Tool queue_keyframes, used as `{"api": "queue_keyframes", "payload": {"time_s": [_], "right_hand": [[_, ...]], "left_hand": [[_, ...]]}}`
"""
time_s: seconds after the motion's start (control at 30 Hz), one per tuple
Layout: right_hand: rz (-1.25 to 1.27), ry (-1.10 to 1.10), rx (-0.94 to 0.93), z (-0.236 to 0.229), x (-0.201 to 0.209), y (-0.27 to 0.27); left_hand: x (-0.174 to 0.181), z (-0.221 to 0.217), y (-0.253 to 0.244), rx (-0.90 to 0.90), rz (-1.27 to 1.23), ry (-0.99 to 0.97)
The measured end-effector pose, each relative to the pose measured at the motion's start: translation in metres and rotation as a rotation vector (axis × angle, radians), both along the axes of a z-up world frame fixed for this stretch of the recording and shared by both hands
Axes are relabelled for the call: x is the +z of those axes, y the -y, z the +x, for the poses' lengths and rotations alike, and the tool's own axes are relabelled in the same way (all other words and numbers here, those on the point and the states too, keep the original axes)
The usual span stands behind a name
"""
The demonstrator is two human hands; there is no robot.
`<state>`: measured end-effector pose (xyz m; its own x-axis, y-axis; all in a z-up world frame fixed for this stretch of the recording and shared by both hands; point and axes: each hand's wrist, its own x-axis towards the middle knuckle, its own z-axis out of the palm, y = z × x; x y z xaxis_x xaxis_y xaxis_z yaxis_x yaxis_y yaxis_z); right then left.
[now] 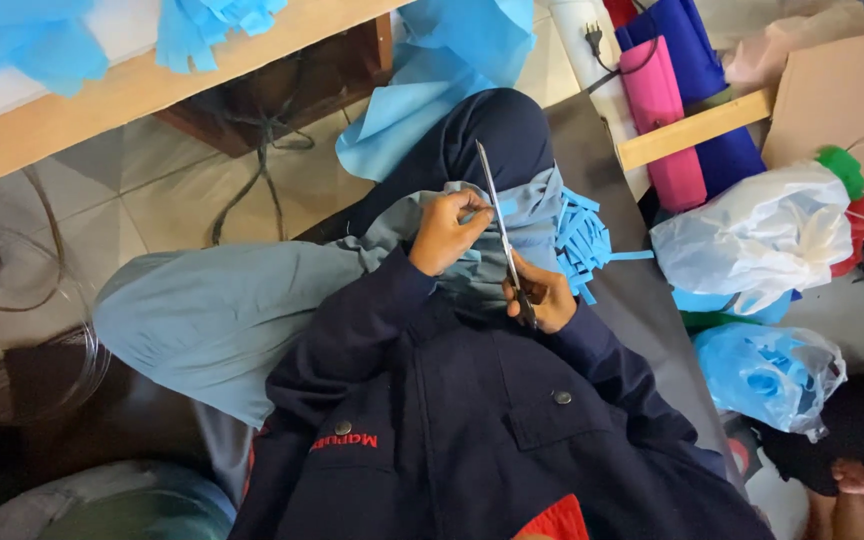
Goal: Cutting blue fabric into thin strips using scissors and organizing the resulting pieces.
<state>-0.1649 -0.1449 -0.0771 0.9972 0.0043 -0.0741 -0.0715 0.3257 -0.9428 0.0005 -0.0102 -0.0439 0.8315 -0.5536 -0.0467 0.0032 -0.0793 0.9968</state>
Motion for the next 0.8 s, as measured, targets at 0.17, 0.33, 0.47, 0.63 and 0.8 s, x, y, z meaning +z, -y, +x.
{"api": "queue_keyframes", "payload": {"time_s": [0.17, 0.33, 0.47, 0.63, 0.8], "right_hand": [[0.011, 0.008, -0.036, 0.003, 0.001, -0.003], [-0.509, -0.006, -0.162, 0.018, 0.061, -0.008], [-1.612, -0.308, 0.054, 0.014, 0.03, -0.005], [-1.883, -0.245, 0.508, 0.046, 0.065, -0.002], [-1.09, 0.469, -0.019, 0.137, 0.186, -0.047]], "left_hand": [[-0.001, 0.0, 0.001, 0.008, -0.01, -0.086], [0.019, 0.015, -0.021, 0.085, -0.2, -0.232], [0.056, 0.037, -0.046, 0.075, -0.428, -0.363], [0.063, 0.049, -0.066, 0.103, -0.488, -0.309], [0.079, 0.047, -0.075, 0.08, -0.166, 0.173]]}}
